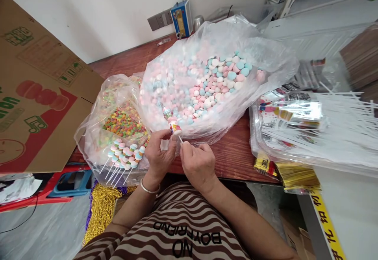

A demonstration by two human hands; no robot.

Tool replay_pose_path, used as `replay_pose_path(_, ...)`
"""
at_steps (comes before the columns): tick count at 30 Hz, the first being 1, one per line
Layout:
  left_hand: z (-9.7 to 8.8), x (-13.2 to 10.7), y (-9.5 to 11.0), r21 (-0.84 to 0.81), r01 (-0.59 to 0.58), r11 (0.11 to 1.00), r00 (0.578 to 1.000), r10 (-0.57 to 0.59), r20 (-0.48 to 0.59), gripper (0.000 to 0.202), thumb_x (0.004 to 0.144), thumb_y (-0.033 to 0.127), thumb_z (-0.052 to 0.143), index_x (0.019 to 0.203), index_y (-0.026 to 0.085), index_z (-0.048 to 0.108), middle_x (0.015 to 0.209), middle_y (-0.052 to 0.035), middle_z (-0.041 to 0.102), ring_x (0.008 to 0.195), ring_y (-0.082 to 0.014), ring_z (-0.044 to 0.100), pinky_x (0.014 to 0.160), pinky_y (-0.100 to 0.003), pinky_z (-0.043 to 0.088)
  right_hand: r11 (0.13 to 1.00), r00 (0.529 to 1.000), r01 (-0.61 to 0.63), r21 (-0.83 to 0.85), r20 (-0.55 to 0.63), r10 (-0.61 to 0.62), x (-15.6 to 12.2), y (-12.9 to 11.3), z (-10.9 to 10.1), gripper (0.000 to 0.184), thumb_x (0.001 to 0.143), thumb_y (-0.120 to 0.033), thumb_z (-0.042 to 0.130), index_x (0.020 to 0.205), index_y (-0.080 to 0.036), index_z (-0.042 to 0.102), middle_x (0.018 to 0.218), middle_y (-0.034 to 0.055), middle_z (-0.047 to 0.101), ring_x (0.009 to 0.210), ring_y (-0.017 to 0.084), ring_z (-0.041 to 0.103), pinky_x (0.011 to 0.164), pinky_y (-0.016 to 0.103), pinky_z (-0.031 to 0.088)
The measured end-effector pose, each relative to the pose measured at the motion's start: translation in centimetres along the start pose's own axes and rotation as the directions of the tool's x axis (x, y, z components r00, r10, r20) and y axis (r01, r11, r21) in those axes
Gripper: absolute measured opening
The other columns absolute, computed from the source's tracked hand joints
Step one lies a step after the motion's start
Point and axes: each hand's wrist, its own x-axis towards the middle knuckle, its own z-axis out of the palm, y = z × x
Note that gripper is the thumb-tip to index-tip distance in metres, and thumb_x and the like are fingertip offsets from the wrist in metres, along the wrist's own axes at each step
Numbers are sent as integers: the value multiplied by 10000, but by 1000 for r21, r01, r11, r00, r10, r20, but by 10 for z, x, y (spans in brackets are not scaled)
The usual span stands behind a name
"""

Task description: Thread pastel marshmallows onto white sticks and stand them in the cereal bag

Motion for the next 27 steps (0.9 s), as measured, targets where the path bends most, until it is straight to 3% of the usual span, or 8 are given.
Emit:
replay_pose_path(3, -2, 2, -5, 226, -293, 929, 956, 286, 66, 102, 882, 185, 708, 983, 175, 705, 847, -50, 727, 772, -156, 657, 737, -270, 504, 1000, 999, 19, -21, -36, -20, -1, -1, 1, 328, 1025, -184, 534, 697, -202, 533, 499, -37, 476, 486, 147, 397, 623, 322, 295)
replay_pose_path(5, -3, 3, -7, 327, -380, 865, 924, 368, 101, 77, 918, 151, 650, 992, 162, 671, 837, -50, 720, 764, -146, 651, 717, -260, 489, 1000, 999, 22, -22, -41, -23, -1, -1, 1, 325, 1019, -176, 543, 695, -200, 533, 499, -37, 474, 487, 150, 394, 623, 322, 294)
replay_pose_path(14, -1, 6, 0, 315, -515, 797, 857, 477, 195, 74, 918, 126, 614, 913, 184, 568, 729, -16, 646, 648, -137, 570, 638, -268, 443, 998, 999, -14, 54, -28, 15, -2, -4, 3, 359, 1016, -138, 501, 664, -204, 508, 502, -29, 483, 480, 145, 384, 616, 316, 298)
replay_pose_path(19, 1, -7, -1, 146, -513, 846, 854, 485, 190, 82, 922, 117, 598, 956, 189, 577, 797, -22, 653, 712, -137, 590, 674, -263, 465, 907, 976, -215, 362, 58, 208, -1, 0, 3, 308, 1053, -212, 412, 782, -197, 558, 596, -8, 569, 550, 150, 485, 585, 286, 322)
replay_pose_path(21, 3, -9, -3, -6, -382, 924, 922, 382, 59, 79, 932, 184, 622, 1004, 200, 594, 876, -30, 651, 799, -144, 612, 754, -278, 497, 751, 934, -355, 557, 177, 310, 0, 2, 2, 279, 1053, -261, 416, 828, -199, 569, 642, -15, 574, 563, 136, 497, 564, 263, 333)
replay_pose_path(23, 5, -2, -3, -297, -127, 947, 991, 108, -80, 227, 926, 341, 668, 1106, 223, 596, 1002, -48, 649, 894, -159, 632, 821, -303, 521, 524, 874, -482, 702, 344, 343, 1, 4, 0, 282, 1046, -331, 442, 829, -204, 570, 613, -42, 507, 532, 121, 452, 541, 250, 335)
replay_pose_path(25, 6, 14, -1, -630, 185, 754, 975, -220, 23, 457, 871, 536, 703, 1201, 244, 579, 1095, -62, 646, 924, -170, 649, 824, -319, 543, 252, 800, -596, 762, 536, 270, 1, 4, 0, 312, 1042, -407, 446, 840, -207, 575, 551, -76, 401, 481, 112, 379, 517, 246, 342)
replay_pose_path(27, 6, 33, 4, -784, 437, 441, 883, -377, 280, 541, 813, 595, 742, 1199, 242, 601, 980, -28, 653, 778, -129, 637, 726, -276, 543, 27, 728, -680, 733, 671, 137, -1, 1, 2, 340, 1047, -455, 410, 873, -211, 571, 510, -107, 313, 429, 104, 302, 493, 249, 370)
